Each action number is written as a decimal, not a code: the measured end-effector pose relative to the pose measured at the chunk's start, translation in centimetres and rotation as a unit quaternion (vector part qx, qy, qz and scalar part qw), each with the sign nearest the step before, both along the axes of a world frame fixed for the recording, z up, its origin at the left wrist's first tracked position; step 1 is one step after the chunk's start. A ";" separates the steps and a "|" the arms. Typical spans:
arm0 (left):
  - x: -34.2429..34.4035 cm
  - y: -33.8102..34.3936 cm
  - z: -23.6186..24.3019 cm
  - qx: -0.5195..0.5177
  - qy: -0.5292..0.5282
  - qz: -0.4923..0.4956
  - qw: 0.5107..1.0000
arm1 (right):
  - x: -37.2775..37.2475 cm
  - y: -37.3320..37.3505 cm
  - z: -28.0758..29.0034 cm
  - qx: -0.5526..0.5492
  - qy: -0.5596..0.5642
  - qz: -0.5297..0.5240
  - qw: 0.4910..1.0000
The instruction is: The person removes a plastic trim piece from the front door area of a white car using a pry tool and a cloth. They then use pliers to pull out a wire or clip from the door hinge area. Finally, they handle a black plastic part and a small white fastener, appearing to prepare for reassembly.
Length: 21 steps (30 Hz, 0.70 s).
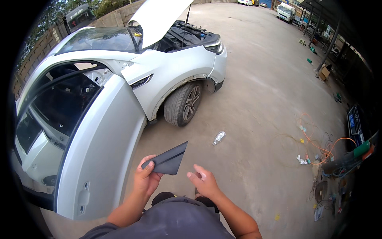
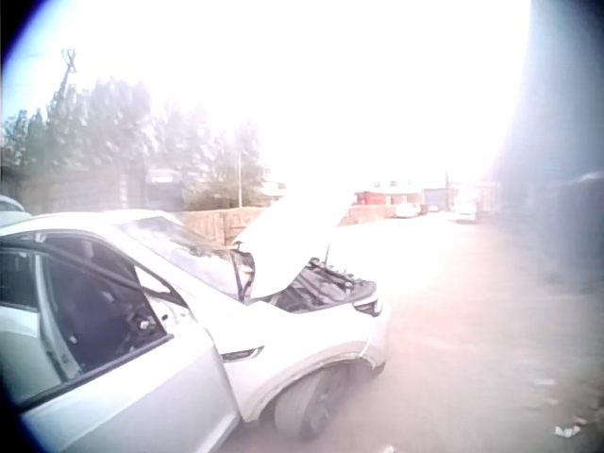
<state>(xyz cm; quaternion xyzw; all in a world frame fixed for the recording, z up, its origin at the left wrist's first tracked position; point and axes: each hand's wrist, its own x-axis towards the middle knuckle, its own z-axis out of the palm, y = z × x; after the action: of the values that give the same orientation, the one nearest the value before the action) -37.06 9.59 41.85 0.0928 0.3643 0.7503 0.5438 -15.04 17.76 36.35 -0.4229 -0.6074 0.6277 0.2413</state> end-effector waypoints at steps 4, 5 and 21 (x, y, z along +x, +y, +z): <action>1.1 1.5 -0.2 0.015 0.003 0.009 1.000 | -2.3 3.9 0.9 -0.047 0.101 0.036 0.993; 1.0 1.8 -0.4 0.014 0.005 0.017 1.000 | -3.0 4.6 1.5 -0.057 0.119 0.047 0.990; -11.1 12.7 -3.7 0.068 -0.009 0.047 0.997 | -16.6 18.4 4.5 -0.050 0.101 0.164 0.980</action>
<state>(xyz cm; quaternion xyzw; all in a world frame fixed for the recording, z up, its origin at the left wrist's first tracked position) -48.17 22.32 38.20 0.1058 0.3118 0.7991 0.5031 -31.60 36.18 40.87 -0.2634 -0.6087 0.7279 0.1738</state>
